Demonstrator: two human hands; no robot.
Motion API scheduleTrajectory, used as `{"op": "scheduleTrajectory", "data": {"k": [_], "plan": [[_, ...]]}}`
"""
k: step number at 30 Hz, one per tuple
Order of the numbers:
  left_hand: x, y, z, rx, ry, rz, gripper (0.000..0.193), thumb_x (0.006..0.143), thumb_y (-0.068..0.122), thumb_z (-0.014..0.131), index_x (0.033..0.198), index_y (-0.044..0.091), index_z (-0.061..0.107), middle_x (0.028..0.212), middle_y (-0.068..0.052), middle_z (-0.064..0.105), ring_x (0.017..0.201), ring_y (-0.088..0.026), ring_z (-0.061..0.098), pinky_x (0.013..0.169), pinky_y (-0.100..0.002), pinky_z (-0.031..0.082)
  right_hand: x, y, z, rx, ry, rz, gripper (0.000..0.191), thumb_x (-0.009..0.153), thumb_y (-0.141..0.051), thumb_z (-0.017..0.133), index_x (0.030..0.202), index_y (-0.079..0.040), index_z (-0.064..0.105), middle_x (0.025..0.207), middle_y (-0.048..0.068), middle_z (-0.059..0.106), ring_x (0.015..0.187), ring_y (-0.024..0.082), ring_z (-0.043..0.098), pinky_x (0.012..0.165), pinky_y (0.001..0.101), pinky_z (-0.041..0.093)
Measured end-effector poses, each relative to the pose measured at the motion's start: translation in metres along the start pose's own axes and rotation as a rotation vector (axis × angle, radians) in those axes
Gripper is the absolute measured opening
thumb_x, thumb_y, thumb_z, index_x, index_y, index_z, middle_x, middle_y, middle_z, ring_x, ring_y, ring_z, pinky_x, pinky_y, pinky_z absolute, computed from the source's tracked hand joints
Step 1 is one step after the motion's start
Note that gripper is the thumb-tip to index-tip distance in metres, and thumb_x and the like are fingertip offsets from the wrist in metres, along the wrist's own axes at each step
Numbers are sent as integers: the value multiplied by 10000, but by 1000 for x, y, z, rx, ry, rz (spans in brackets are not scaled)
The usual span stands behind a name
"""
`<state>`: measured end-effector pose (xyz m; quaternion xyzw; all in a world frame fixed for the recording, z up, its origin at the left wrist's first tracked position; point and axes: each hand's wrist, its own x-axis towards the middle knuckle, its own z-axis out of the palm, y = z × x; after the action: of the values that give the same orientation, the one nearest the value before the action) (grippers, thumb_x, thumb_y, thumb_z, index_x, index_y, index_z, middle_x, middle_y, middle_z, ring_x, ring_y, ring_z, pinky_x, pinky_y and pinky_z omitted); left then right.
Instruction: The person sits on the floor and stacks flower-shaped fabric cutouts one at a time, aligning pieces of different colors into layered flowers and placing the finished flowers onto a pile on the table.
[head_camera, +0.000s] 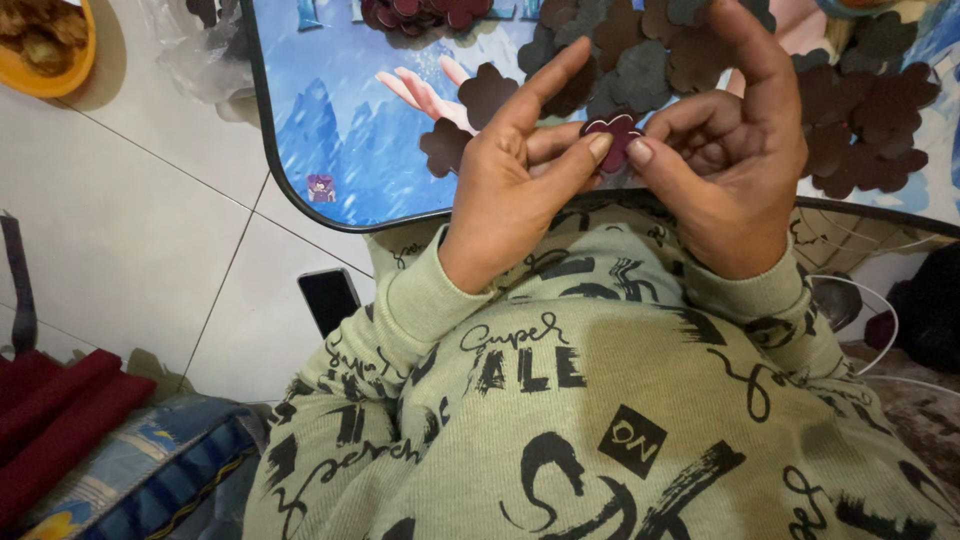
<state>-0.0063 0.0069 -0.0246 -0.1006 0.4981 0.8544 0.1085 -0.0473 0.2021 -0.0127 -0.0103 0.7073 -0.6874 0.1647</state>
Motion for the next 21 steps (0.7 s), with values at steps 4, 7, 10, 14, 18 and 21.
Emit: {"op": "scheduleTrajectory", "data": {"k": [4,7,10,14,18,21], "plan": [[1,-1,0,-76,-18,1,680,1069,-12,657,1660,64,330,1086,-91,740,1014,-88,691,926,-252,613,1,-1,0,-16,-59,-89,813,1008,119,720,1660,-25,257,1112,90,646,859,93,643,740,177,550],[2,-1,0,-62,-1,-12,693,1043,-23,678,1644,51,341,1133,-101,735,1019,-99,709,911,-236,601,1,-4,4,30,0,-1,857,959,133,735,1654,-4,253,1248,104,639,868,100,664,733,183,558],[3,-1,0,-12,14,-14,705,1025,-20,702,1634,50,355,1099,-101,732,978,-101,713,856,-217,590,1,-7,7,45,-4,-17,839,944,142,702,1632,0,243,1379,98,608,878,103,664,758,191,576],[3,0,-1,30,8,14,694,1033,-12,709,1633,53,366,1080,-96,741,978,-95,714,851,-206,591,1,-6,4,51,13,29,796,944,145,628,1621,3,234,1309,115,620,881,115,680,779,212,609],[3,-1,-1,39,7,16,698,1030,-12,710,1631,57,361,1069,-86,747,984,-94,720,861,-211,605,2,-1,-1,8,-96,-101,716,1058,152,608,1646,-29,244,1119,118,646,884,111,660,807,224,609],[3,-2,-1,5,3,23,687,1035,-19,702,1629,56,365,1085,-81,747,994,-95,716,875,-217,607,1,0,-1,35,-55,-22,748,1026,132,611,1660,-28,247,1045,124,675,865,113,677,812,225,613]]}}
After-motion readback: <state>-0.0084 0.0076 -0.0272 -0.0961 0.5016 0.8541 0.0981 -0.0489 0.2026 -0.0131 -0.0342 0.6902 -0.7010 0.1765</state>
